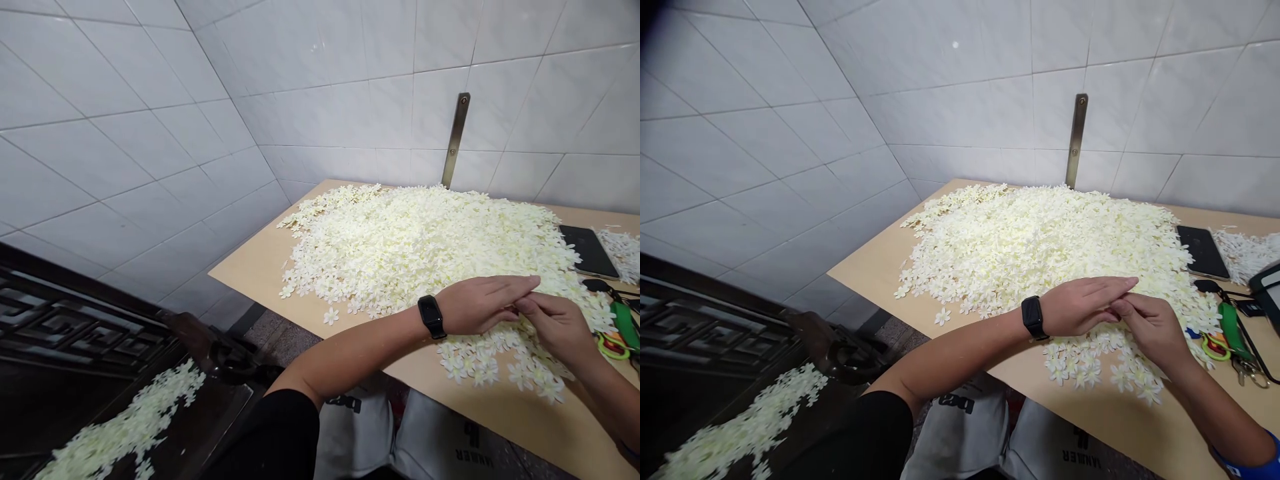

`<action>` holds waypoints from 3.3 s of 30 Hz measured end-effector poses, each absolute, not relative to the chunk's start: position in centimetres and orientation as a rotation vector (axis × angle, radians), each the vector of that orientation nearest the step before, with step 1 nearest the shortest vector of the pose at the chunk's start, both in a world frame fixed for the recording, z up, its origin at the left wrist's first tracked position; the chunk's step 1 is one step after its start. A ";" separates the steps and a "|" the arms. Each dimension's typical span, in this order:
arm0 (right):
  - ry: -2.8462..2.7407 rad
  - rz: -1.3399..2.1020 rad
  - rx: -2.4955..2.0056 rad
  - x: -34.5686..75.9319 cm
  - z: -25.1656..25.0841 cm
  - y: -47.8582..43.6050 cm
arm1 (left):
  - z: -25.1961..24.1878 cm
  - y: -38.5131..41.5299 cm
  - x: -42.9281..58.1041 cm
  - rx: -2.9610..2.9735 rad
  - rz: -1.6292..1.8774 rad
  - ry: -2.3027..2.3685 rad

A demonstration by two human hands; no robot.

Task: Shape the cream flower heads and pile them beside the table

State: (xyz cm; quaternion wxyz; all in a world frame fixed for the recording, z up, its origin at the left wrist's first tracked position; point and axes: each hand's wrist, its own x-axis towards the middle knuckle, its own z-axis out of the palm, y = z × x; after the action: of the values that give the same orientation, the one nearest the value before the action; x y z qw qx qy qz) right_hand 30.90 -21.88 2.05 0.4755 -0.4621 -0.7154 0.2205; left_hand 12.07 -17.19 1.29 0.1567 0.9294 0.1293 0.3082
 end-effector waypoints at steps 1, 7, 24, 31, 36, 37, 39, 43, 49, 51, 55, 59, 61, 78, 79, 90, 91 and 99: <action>-1.749 0.523 -1.147 30.8 2.1 -22.0 | 0.9 -17.1 12.0 2.625 0.875 0.391; -1.759 0.739 -1.070 30.3 2.1 -21.8 | -1.0 -16.5 11.4 2.450 1.092 0.503; -1.427 1.053 -1.051 29.7 2.8 -21.8 | 0.3 -16.8 11.4 2.303 1.491 0.608; -1.182 1.136 -0.999 29.6 3.0 -21.4 | 0.5 -17.0 11.8 2.244 1.525 0.374; -1.254 0.977 -1.031 29.3 2.8 -21.8 | 0.7 -17.0 12.1 2.181 1.621 0.432; -1.289 0.914 -1.040 29.2 2.7 -21.9 | 0.7 -17.0 12.1 2.177 1.632 0.442; -1.355 0.808 -1.044 29.3 2.6 -22.0 | 0.7 -17.0 12.0 2.180 1.663 0.467; -1.437 0.717 -1.021 29.4 2.3 -22.0 | 0.8 -16.9 11.9 2.185 1.723 0.511; -1.542 0.563 -1.042 29.5 1.9 -22.1 | 0.9 -16.6 11.7 2.193 1.729 0.531; -1.548 0.580 -1.029 29.4 1.9 -22.2 | 0.9 -16.5 11.7 2.194 1.726 0.528; -1.555 0.595 -1.049 29.2 2.1 -22.2 | 0.8 -16.5 11.7 2.183 1.698 0.514; -1.586 0.586 -1.080 29.3 2.5 -22.2 | 0.5 -16.5 11.8 2.187 1.549 0.449; -1.601 0.583 -1.091 29.3 2.7 -22.3 | 0.4 -16.5 11.8 2.221 1.460 0.401; -1.829 0.576 -1.025 29.6 2.2 -22.2 | 1.3 -17.5 11.3 2.277 1.350 0.715; -1.803 0.597 -1.033 29.5 2.0 -22.2 | 1.3 -17.5 11.4 2.231 1.340 0.691; -1.578 0.480 -1.190 29.7 1.5 -21.9 | 0.6 -17.1 12.3 1.611 1.179 0.674; -1.595 0.463 -1.191 29.6 1.5 -21.9 | 0.7 -17.0 12.3 1.593 1.163 0.696; -1.626 0.385 -1.174 29.6 1.6 -22.3 | 1.8 -17.6 12.2 1.453 1.088 0.733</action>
State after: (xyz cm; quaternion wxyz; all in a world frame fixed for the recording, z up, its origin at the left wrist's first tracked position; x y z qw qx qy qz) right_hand 29.56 -22.26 1.59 0.5226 -0.4901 -0.6789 0.1606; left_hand 12.18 -17.65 1.76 0.5582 0.6158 0.3108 0.4611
